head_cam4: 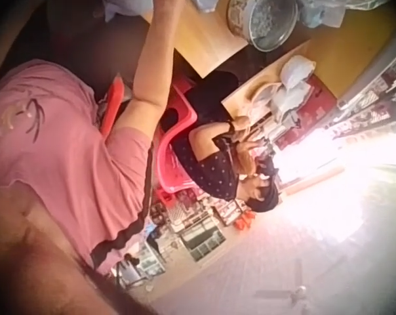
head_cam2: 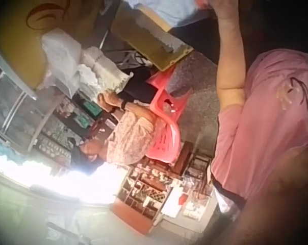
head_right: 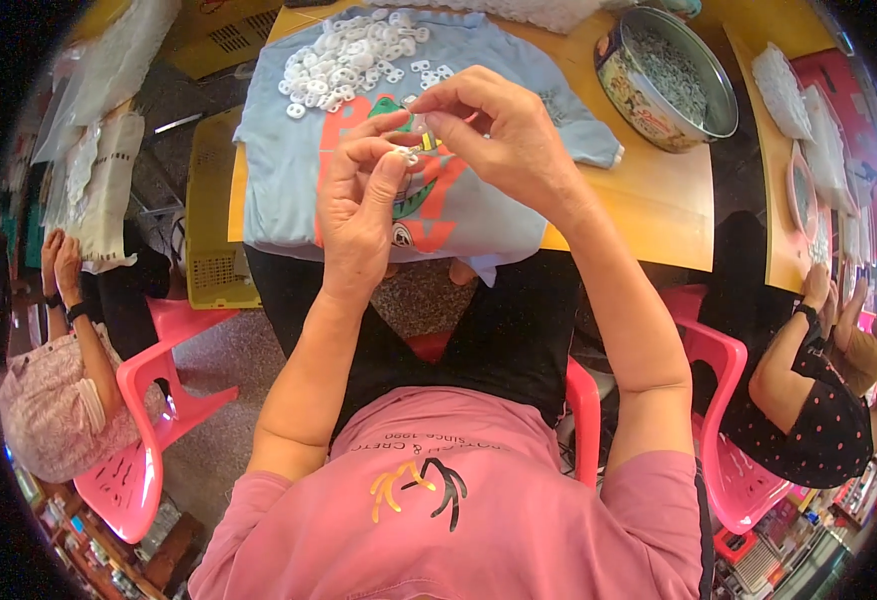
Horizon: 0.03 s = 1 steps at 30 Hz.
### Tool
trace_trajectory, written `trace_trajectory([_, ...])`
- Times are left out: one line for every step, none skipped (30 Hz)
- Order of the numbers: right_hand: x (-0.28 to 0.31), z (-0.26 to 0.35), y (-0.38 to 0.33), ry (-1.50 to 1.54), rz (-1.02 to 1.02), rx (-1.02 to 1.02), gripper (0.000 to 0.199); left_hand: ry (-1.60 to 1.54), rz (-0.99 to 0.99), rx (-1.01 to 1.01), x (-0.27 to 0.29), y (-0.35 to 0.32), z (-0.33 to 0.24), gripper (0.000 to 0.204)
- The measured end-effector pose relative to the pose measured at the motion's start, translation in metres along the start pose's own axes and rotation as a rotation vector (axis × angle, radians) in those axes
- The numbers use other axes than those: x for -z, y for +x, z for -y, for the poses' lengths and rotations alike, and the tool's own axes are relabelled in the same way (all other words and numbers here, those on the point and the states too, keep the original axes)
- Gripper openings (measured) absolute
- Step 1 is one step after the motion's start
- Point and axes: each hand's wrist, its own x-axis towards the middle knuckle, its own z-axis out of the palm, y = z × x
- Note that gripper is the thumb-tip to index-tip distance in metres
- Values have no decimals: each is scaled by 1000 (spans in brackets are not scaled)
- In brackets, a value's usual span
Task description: Manually assembling or sorting small white plastic fasteners on a t-shirt at a production workstation.
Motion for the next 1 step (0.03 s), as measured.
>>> trace_trajectory([0, -2, -3, 51, 4, -57, 15, -36, 13, 26, -1, 0, 1, 12])
